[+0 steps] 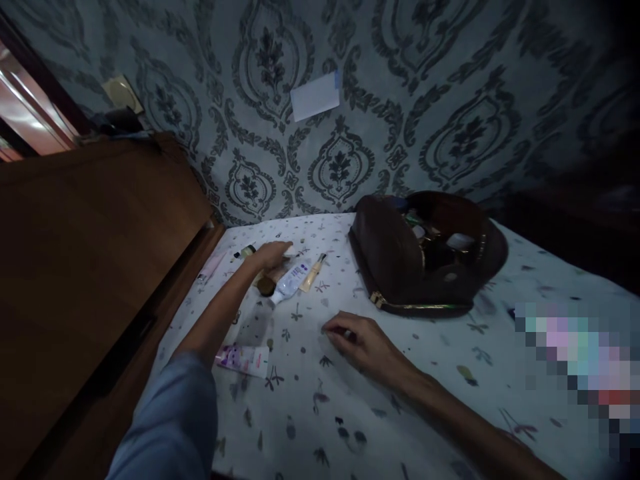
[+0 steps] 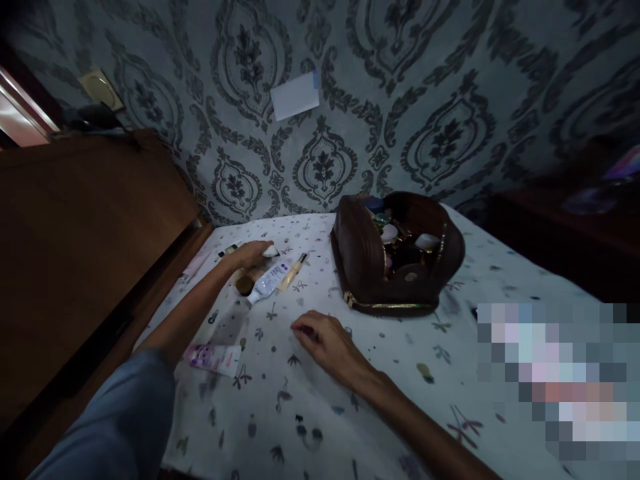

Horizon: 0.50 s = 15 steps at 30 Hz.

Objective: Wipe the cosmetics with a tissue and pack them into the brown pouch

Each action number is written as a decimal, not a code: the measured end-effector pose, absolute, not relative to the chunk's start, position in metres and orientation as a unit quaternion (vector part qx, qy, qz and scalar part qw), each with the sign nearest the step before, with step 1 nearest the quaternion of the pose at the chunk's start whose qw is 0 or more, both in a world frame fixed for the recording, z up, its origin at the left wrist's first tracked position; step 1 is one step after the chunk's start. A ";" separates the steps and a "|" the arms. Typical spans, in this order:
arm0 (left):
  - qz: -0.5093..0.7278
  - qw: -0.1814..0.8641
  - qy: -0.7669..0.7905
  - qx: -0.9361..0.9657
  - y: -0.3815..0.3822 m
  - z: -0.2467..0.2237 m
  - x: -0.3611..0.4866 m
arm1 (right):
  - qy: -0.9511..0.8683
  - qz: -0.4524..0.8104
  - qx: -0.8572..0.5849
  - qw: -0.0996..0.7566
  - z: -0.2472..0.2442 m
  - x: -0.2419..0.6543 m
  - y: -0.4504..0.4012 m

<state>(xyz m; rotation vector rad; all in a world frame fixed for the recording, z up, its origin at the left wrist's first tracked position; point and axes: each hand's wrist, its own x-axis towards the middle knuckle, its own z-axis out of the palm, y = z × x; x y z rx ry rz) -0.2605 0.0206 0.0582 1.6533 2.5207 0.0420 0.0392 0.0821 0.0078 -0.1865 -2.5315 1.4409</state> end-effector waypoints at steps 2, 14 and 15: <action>0.079 0.017 0.832 0.548 0.014 0.067 -0.249 | -0.823 0.552 -0.093 0.098 0.005 0.038 0.081; 0.627 0.232 0.655 0.352 -0.017 0.038 -0.083 | -0.576 0.796 -0.129 0.136 0.007 0.033 0.047; 0.625 0.198 0.669 0.351 -0.021 0.036 -0.077 | -0.564 0.804 -0.131 0.134 0.004 0.034 0.045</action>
